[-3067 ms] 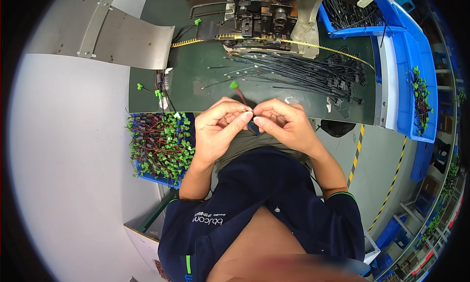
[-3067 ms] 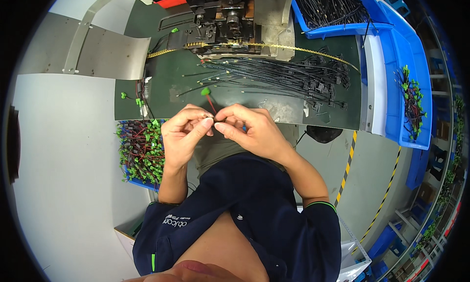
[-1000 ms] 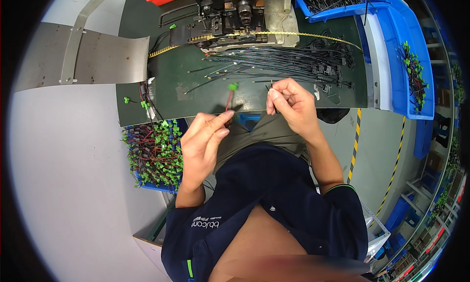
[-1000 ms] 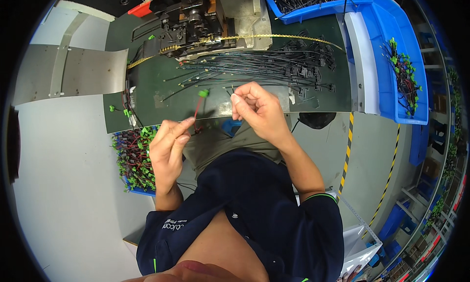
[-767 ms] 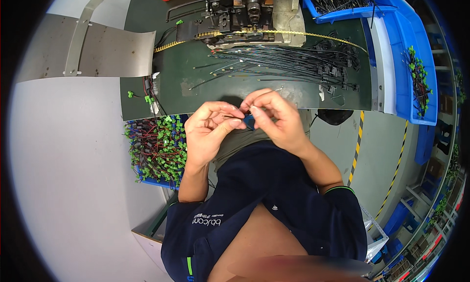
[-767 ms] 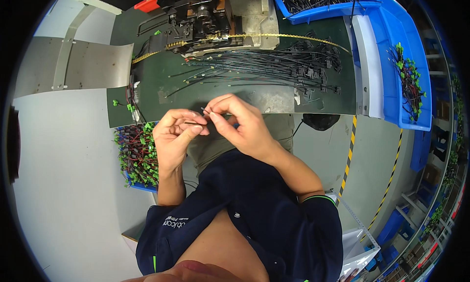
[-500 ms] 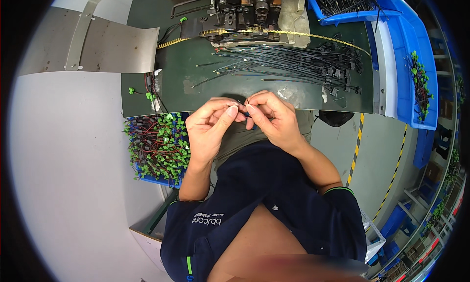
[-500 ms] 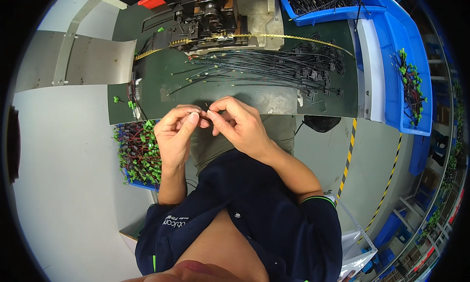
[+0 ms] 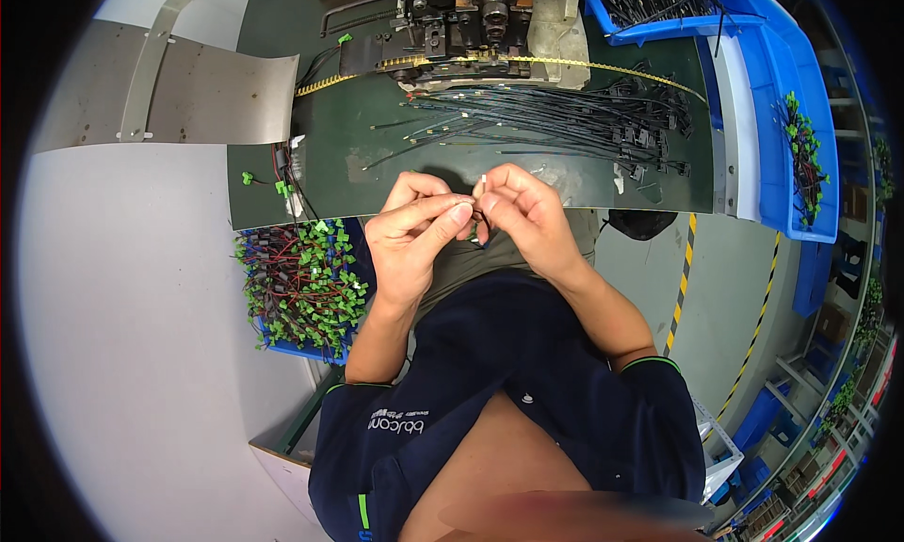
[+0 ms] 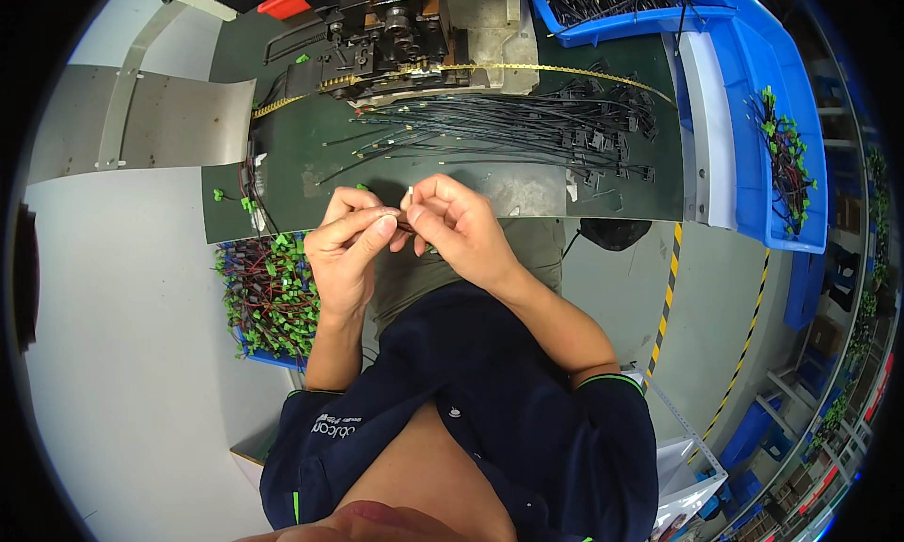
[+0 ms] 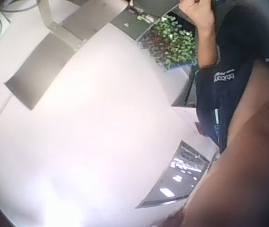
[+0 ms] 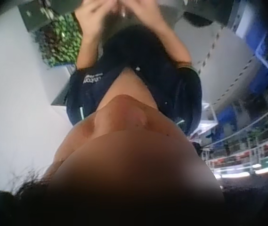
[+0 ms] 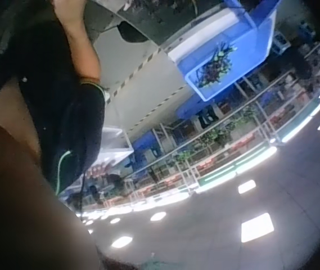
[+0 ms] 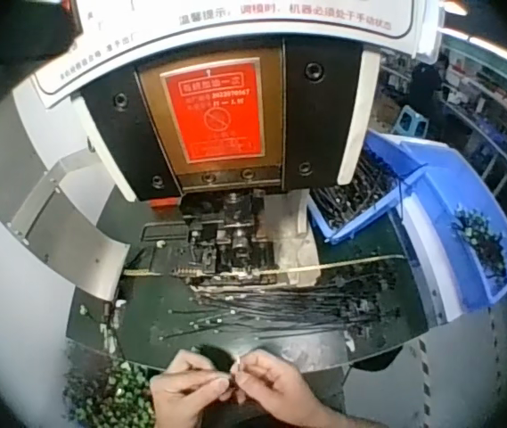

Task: The person assembles and processes electrical wire harnesses by hand at a production workstation, working with wires and connectors from bins.

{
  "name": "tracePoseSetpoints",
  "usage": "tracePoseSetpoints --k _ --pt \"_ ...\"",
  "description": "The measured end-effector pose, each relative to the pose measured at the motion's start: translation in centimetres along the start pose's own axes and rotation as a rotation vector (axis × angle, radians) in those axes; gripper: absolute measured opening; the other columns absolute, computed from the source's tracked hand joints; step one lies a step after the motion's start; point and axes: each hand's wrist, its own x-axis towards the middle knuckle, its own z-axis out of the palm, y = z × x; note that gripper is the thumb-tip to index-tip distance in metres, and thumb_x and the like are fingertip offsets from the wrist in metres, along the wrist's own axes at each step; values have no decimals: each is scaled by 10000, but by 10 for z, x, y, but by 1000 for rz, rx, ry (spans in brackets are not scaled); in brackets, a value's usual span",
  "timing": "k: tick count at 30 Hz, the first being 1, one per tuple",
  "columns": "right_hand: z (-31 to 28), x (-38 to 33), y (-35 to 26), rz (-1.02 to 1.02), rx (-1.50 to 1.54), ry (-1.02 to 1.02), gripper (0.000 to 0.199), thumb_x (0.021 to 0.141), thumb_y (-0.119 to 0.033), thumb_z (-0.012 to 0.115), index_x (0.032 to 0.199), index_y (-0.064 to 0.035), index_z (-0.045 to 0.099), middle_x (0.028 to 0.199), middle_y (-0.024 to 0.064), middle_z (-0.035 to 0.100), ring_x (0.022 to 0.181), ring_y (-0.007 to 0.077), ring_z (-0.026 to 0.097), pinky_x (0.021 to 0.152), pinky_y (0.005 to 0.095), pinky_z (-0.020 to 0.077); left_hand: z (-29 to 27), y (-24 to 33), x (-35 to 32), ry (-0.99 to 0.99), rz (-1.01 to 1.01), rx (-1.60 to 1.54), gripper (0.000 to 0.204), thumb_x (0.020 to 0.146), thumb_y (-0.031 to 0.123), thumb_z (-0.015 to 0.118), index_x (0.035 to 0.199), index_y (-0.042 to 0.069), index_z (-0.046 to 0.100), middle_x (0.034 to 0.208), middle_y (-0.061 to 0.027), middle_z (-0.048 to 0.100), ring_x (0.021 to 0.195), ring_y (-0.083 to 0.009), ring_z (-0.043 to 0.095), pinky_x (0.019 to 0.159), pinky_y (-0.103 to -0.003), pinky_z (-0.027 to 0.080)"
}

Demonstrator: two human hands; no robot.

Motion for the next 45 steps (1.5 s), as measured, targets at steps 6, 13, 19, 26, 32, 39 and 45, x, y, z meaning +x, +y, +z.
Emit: tracePoseSetpoints --k 6,13,19,26,32,39,45 --pt "-14 5 -20 -97 -454 -266 233 1067 -145 638 969 16 774 881 50 761 800 90 661 735 274 525 -8 -1 3 -32 45 106 160 909 -61 783 1067 -53 808 1094 -70 589 855 -143 645 719 -262 545" --pt "-18 8 -35 -45 -509 -383 227 1069 -114 624 953 11 773 827 71 772 797 176 749 766 303 572 -10 1 8 -92 -51 1 166 906 -44 784 1069 -43 816 1055 -77 620 925 -150 627 776 -263 512" --pt "-11 5 -25 -392 -849 -192 229 1046 -148 649 884 -10 733 775 81 749 716 204 737 708 334 543 -6 -5 10 -34 -115 -24 178 931 -39 767 1105 -57 801 1089 -102 654 922 -147 643 785 -262 527" --pt "-11 4 -22 -262 -609 -140 229 1054 -105 627 880 12 718 777 73 732 679 172 705 673 327 551 -7 -5 12 -71 -119 -12 183 966 -47 735 1143 -67 780 1134 -128 677 941 -161 673 790 -261 552" --pt "-8 4 -25 -215 -579 -156 200 1060 -60 603 918 26 714 786 70 721 684 133 686 614 277 536 -8 -5 11 -64 -91 -22 186 961 -50 744 1143 -63 781 1130 -117 673 942 -153 671 783 -258 565" --pt "-9 4 -27 -212 -630 -168 220 1074 -84 598 910 17 704 782 56 717 633 121 647 573 278 501 -9 -7 11 -61 -87 7 196 958 -44 752 1151 -53 785 1133 -113 670 945 -140 668 768 -244 556" --pt "-8 3 -28 -186 -646 -156 227 1075 -97 606 909 18 708 778 56 718 623 117 638 560 278 491 -10 -7 11 -72 -71 89 196 953 -29 767 1147 -44 794 1110 -87 670 859 -84 630 690 -208 502"
